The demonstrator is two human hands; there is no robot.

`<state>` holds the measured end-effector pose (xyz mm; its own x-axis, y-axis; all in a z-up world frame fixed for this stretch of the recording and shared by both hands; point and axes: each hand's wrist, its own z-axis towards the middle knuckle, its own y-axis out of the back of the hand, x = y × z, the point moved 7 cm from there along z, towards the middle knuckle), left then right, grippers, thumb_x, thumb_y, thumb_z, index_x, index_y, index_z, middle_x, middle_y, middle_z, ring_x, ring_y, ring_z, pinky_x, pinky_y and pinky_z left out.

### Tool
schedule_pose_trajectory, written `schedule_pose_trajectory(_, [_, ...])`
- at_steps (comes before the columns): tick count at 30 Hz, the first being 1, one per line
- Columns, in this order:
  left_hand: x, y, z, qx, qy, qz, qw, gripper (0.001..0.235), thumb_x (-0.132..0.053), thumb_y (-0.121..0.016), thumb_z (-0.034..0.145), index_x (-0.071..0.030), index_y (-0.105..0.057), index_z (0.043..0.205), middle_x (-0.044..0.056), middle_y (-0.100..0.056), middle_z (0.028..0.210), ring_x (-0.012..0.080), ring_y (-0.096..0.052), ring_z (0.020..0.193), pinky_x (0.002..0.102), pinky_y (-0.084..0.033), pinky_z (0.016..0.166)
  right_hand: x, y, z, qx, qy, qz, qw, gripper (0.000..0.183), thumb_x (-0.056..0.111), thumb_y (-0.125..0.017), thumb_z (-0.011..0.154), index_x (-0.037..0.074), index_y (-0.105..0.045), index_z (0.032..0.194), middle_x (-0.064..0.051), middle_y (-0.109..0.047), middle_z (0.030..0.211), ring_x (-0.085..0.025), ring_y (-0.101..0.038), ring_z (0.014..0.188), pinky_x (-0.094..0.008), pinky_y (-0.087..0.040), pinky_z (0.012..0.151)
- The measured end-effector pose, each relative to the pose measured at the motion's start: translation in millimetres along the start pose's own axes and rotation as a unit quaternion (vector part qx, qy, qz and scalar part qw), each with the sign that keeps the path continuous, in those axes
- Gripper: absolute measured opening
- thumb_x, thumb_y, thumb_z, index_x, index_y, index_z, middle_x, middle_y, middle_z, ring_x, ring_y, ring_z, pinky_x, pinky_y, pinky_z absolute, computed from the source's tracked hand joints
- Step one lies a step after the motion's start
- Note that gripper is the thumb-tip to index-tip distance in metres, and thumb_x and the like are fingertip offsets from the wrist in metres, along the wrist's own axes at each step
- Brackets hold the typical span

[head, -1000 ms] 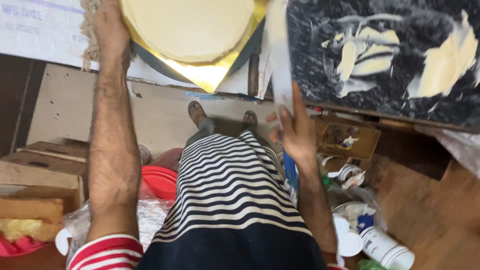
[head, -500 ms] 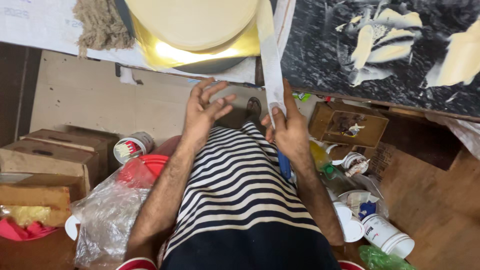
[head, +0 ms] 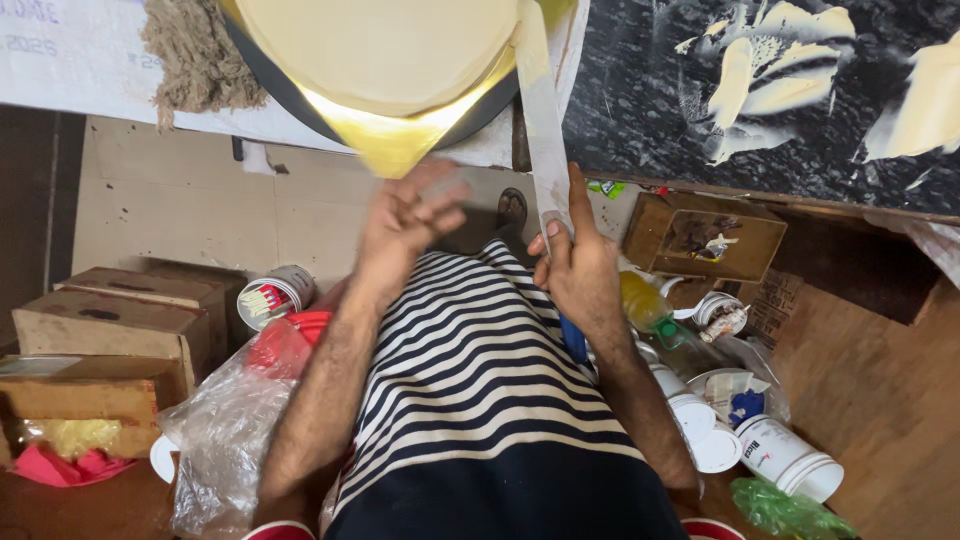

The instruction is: The person frosts round cakes by spreading cream from a workstation onto the top and sides of the cakes using a long palette knife.

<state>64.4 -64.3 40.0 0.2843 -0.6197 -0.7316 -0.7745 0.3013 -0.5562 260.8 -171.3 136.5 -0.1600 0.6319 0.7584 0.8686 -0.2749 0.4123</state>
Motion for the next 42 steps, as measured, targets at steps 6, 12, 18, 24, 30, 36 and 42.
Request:
schedule_pose_trajectory(6, [-31.7,31.8,6.3,-0.107,0.002,0.033,0.994,0.086,0.023,-0.040,0.074,-0.006,-0.032,0.155,0.020,-0.044,0.156,0.0377,-0.057,0.138,0.046,-0.055,0.110,13.2,-4.6,-4.4,-0.011,0.015,-0.063,0.998,0.061,0.008,-0.046,0.107,0.008,-0.021,0.162,-0.008,-0.069,0.074,-0.016,-0.067,0.050,-0.031,-0.058,0.048])
schedule_pose_trajectory(12, [-60.1,70.8,10.6,-0.170,-0.129,-0.110,0.971,0.089,0.025,-0.042,0.078,-0.004,-0.026,0.160,0.022,-0.045,0.153,0.0362,-0.055,0.134,0.045,-0.050,0.111,40.4,-14.1,-13.6,-0.034,0.148,-0.225,0.962,0.084,-0.002,-0.052,0.088,-0.007,-0.009,0.160,-0.018,-0.072,0.086,-0.032,-0.073,0.069,-0.042,-0.062,0.063])
schedule_pose_trajectory(18, [4.9,-5.6,-4.4,0.012,0.062,-0.004,0.998,0.091,0.027,-0.040,0.068,-0.005,-0.029,0.153,0.019,-0.042,0.157,0.0353,-0.050,0.143,0.043,-0.051,0.110,54.9,-26.6,-13.7,0.010,0.077,-0.307,0.948,0.088,0.000,-0.057,0.084,-0.007,-0.009,0.158,-0.037,-0.067,0.105,-0.051,-0.071,0.077,-0.057,-0.059,0.069])
schedule_pose_trajectory(24, [-50.4,55.5,9.7,-0.133,-0.067,-0.044,0.988,0.091,0.026,-0.039,0.070,-0.003,-0.030,0.156,0.022,-0.043,0.158,0.0365,-0.049,0.146,0.047,-0.048,0.121,61.8,-29.2,-13.8,0.049,0.071,-0.313,0.946,0.090,-0.001,-0.055,0.084,-0.008,-0.003,0.158,-0.041,-0.062,0.115,-0.053,-0.071,0.079,-0.058,-0.060,0.071])
schedule_pose_trajectory(30, [-40.2,42.3,0.6,-0.145,-0.050,-0.065,0.986,0.090,0.025,-0.039,0.074,-0.003,-0.029,0.160,0.023,-0.043,0.156,0.0375,-0.050,0.143,0.041,-0.048,0.102,60.3,-31.1,-12.2,0.044,0.071,-0.298,0.951,0.095,-0.002,-0.058,0.080,-0.009,-0.002,0.157,-0.042,-0.060,0.117,-0.054,-0.070,0.083,-0.058,-0.059,0.073])
schedule_pose_trajectory(36, [7.7,-6.1,-8.9,0.028,0.107,0.077,0.991,0.085,0.025,-0.042,0.072,-0.001,-0.035,0.153,0.018,-0.044,0.159,0.0326,-0.048,0.146,0.041,-0.047,0.114,71.3,-28.9,-12.3,0.021,0.098,-0.270,0.958,0.092,-0.003,-0.057,0.083,-0.009,-0.004,0.158,-0.041,-0.061,0.118,-0.055,-0.069,0.091,-0.057,-0.058,0.078])
schedule_pose_trajectory(42, [-41.8,48.2,7.4,-0.123,0.009,0.026,0.992,0.086,0.024,-0.039,0.073,-0.004,-0.031,0.153,0.019,-0.045,0.155,0.0366,-0.051,0.141,0.044,-0.048,0.113,74.3,-27.6,-13.8,0.037,0.069,-0.285,0.955,0.092,-0.002,-0.057,0.081,-0.009,-0.005,0.157,-0.037,-0.064,0.111,-0.054,-0.068,0.086,-0.057,-0.058,0.074])
